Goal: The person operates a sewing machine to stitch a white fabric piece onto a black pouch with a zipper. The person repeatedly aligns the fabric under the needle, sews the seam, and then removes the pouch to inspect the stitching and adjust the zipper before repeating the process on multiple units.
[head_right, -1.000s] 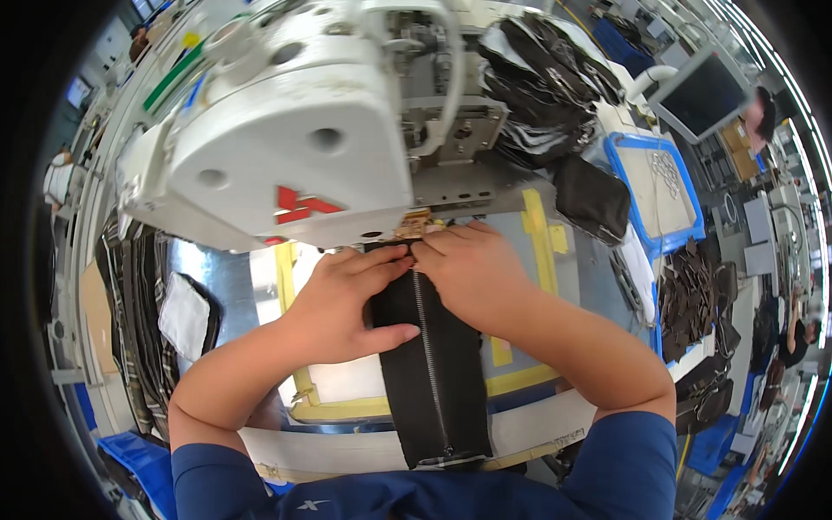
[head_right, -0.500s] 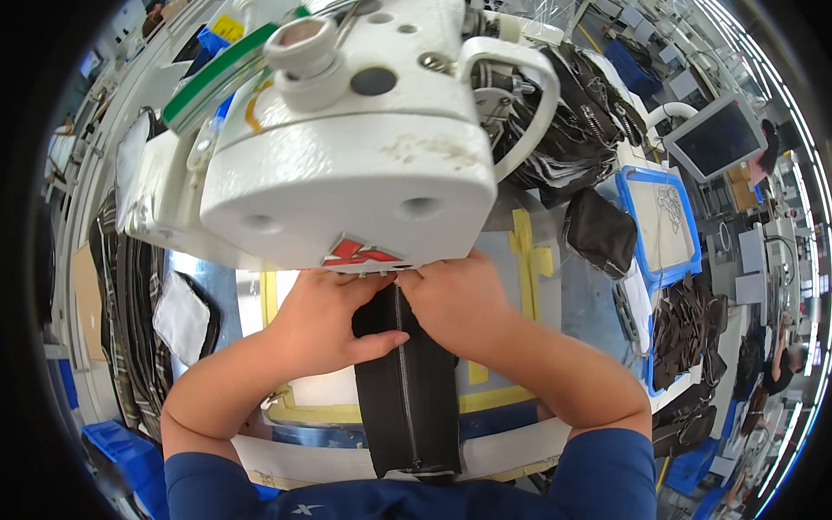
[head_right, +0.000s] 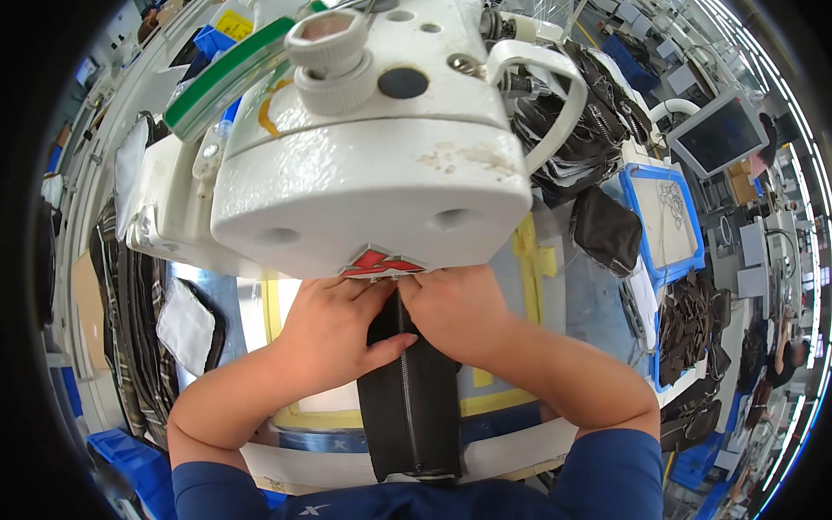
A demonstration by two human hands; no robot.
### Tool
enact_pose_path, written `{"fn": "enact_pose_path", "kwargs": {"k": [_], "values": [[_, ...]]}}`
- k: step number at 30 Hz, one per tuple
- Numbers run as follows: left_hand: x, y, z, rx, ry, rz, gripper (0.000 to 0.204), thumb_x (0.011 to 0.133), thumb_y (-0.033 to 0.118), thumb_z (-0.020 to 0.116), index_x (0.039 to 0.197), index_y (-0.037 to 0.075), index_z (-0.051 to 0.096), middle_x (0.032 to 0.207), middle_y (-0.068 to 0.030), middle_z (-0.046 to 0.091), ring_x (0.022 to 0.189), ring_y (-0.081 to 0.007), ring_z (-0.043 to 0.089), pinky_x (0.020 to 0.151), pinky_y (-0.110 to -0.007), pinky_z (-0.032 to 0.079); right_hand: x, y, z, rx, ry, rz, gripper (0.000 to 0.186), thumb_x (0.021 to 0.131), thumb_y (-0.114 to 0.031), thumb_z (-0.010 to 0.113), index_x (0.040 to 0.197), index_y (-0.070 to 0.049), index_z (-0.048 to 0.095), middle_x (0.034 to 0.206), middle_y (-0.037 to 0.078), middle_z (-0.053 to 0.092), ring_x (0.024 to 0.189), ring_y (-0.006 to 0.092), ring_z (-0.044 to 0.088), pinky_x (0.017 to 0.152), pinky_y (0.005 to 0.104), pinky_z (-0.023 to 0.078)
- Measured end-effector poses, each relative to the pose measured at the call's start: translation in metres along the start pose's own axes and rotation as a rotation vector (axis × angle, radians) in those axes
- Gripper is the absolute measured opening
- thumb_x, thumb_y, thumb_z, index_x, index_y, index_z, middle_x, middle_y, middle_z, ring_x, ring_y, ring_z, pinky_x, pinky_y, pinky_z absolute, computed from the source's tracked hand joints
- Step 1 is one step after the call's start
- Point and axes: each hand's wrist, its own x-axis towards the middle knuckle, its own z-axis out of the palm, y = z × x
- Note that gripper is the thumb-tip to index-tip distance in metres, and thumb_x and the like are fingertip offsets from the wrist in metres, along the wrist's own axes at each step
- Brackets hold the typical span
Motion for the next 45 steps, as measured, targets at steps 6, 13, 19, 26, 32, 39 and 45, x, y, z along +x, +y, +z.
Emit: {"fn": "enact_pose_path", "kwargs": {"k": [6, 13, 19, 26, 32, 39, 45], "values": [[-0.005, 0.002, 0.014, 0.084, 0.064, 0.103, 0.074, 0.086, 0.047, 0.083, 0.131, -0.010, 0.069, 0.122, -0.0220, 0.072, 0.112, -0.0365, 0.067, 0.102, -0.045, 0.053, -0.008, 0.005, -0.006, 0.030, -0.040, -0.016, 0.021, 0.084, -0.014, 0.066, 0.100, -0.003, 0.075, 0.095, 0.007, 0.072, 0.090, 0.0245, 0.072, 0.079, 0.0397, 0.057], [-0.009, 0.008, 0.021, 0.162, 0.077, 0.130, 0.078, 0.088, 0.046, 0.081, 0.133, -0.016, 0.064, 0.128, -0.0285, 0.067, 0.117, -0.0407, 0.064, 0.108, -0.045, 0.051, -0.019, -0.002, -0.005, 0.057, -0.005, -0.007, 0.036, 0.091, -0.018, 0.068, 0.117, 0.006, 0.072, 0.107, 0.017, 0.072, 0.099, 0.0289, 0.072, 0.094, 0.0409, 0.055], [-0.010, 0.009, 0.022, 0.165, 0.036, 0.107, 0.085, 0.088, 0.048, 0.081, 0.140, -0.017, 0.057, 0.130, -0.0308, 0.065, 0.115, -0.0436, 0.065, 0.108, -0.047, 0.052, -0.022, -0.003, -0.005, 0.035, -0.027, -0.028, 0.041, 0.096, -0.024, 0.070, 0.120, 0.008, 0.071, 0.117, 0.022, 0.073, 0.108, 0.0330, 0.072, 0.097, 0.0432, 0.054], [-0.015, 0.017, 0.020, 0.162, -0.070, 0.078, 0.111, 0.083, 0.067, 0.079, 0.143, -0.022, 0.050, 0.139, -0.0375, 0.060, 0.127, -0.0516, 0.062, 0.115, -0.055, 0.048, -0.027, -0.015, -0.017, 0.094, -0.191, 0.024, 0.078, 0.091, -0.048, 0.075, 0.137, 0.015, 0.060, 0.134, 0.033, 0.065, 0.129, 0.0443, 0.065, 0.112, 0.0500, 0.050], [-0.017, 0.019, 0.023, 0.160, -0.089, 0.084, 0.122, 0.081, 0.073, 0.078, 0.146, -0.025, 0.045, 0.146, -0.0417, 0.054, 0.136, -0.0571, 0.056, 0.121, -0.060, 0.041, -0.031, -0.020, -0.016, 0.106, -0.263, 0.055, 0.093, 0.092, -0.054, 0.074, 0.147, 0.017, 0.051, 0.146, 0.038, 0.056, 0.140, 0.0482, 0.056, 0.119, 0.0538, 0.046], [-0.013, 0.019, 0.023, 0.178, -0.070, 0.052, 0.114, 0.080, 0.071, 0.078, 0.142, -0.021, 0.053, 0.142, -0.0351, 0.060, 0.137, -0.0499, 0.056, 0.122, -0.056, 0.040, -0.026, -0.014, -0.017, 0.144, -0.251, 0.058, 0.095, 0.090, -0.057, 0.075, 0.145, 0.017, 0.052, 0.147, 0.036, 0.055, 0.141, 0.0463, 0.055, 0.119, 0.0516, 0.046], [-0.004, 0.013, 0.018, 0.143, -0.033, 0.082, 0.110, 0.074, 0.067, 0.084, 0.137, -0.019, 0.056, 0.131, -0.0313, 0.063, 0.118, -0.0431, 0.064, 0.105, -0.048, 0.051, -0.023, -0.010, -0.021, 0.209, -0.270, 0.085, 0.096, 0.087, -0.059, 0.076, 0.142, 0.017, 0.054, 0.145, 0.035, 0.057, 0.137, 0.0442, 0.059, 0.117, 0.0501, 0.047]]}}
